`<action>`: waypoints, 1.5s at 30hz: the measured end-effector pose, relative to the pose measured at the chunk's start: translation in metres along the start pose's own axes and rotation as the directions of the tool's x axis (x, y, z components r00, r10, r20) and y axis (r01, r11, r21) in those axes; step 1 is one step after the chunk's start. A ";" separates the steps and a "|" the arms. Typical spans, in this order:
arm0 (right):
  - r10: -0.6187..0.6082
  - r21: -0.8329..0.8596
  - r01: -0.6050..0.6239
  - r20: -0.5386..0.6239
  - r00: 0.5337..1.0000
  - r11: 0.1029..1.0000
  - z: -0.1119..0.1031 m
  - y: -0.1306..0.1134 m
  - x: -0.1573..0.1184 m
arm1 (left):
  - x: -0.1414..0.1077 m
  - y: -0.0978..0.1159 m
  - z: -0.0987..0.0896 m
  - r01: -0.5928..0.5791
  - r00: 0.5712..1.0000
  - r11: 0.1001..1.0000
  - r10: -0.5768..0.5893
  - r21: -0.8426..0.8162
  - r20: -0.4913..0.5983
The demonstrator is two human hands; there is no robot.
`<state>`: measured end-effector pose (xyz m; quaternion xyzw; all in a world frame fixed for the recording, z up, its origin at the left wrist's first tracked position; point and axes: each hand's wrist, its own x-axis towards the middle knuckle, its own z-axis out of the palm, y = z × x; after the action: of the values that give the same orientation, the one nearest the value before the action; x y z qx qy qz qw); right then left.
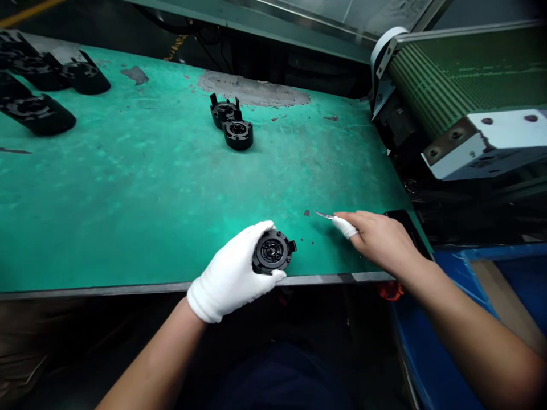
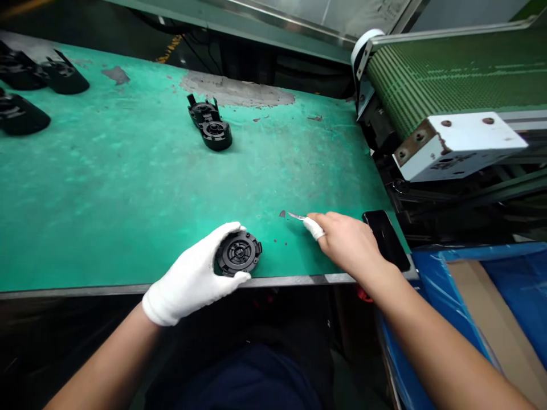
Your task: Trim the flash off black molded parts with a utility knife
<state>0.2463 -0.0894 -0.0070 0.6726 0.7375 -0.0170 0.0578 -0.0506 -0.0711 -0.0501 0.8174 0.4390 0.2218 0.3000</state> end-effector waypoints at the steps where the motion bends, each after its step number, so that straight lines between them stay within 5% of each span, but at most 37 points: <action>1: -0.007 0.067 0.008 -0.003 1.000 0.998 0.004 0.002 -0.004 | 0.000 0.000 -0.001 0.006 1.000 1.000 -0.006 -0.009 0.021; 7: -0.072 0.362 0.060 0.018 0.997 0.930 0.019 -0.007 -0.031 | -0.001 -0.003 -0.017 0.018 0.989 0.999 -0.011 -0.045 0.150; 11: -0.080 0.415 0.060 0.032 0.996 0.908 0.025 -0.008 -0.036 | -0.005 -0.011 -0.037 -0.010 0.963 1.000 0.017 -0.028 0.269; 17: -0.109 0.432 0.089 0.021 0.994 0.897 0.030 -0.015 -0.036 | -0.014 -0.014 -0.043 0.018 0.961 0.998 -0.002 -0.058 0.278; 24: -0.160 0.465 0.142 -0.001 0.987 0.874 0.027 -0.014 -0.032 | -0.022 -0.021 -0.058 0.067 0.981 0.988 -0.040 -0.139 0.189; 28: -0.152 0.483 0.137 -0.008 0.988 0.865 0.026 -0.015 -0.030 | -0.035 -0.030 -0.068 0.168 0.978 0.982 -0.177 -0.085 -0.113; 32: -0.248 0.538 0.217 -0.015 0.969 0.814 0.013 -0.037 -0.025 | -0.055 -0.024 -0.048 0.182 0.899 0.957 -0.255 -0.227 -0.355; 36: -0.378 0.460 0.339 -0.006 0.926 0.821 -0.006 -0.072 -0.011 | -0.057 -0.011 -0.012 0.155 0.937 0.970 -0.204 -0.188 -0.284; 39: -0.404 0.323 0.381 0.006 0.915 0.867 -0.013 -0.087 0.004 | -0.049 -0.010 0.004 0.218 0.924 0.970 -0.241 -0.109 -0.295; 42: -0.405 0.167 0.398 0.008 0.914 0.902 -0.012 -0.077 0.023 | -0.044 -0.014 0.007 0.240 0.920 0.969 -0.247 -0.062 -0.304; 45: -0.227 -0.027 0.227 0.020 0.974 0.974 -0.005 -0.045 0.044 | -0.045 -0.017 0.004 0.223 0.927 0.974 -0.225 -0.042 -0.300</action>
<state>0.1977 -0.0498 -0.0096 0.5830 0.8091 -0.0185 0.0715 -0.0814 -0.1036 -0.0688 0.7172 0.5692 0.3103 0.2557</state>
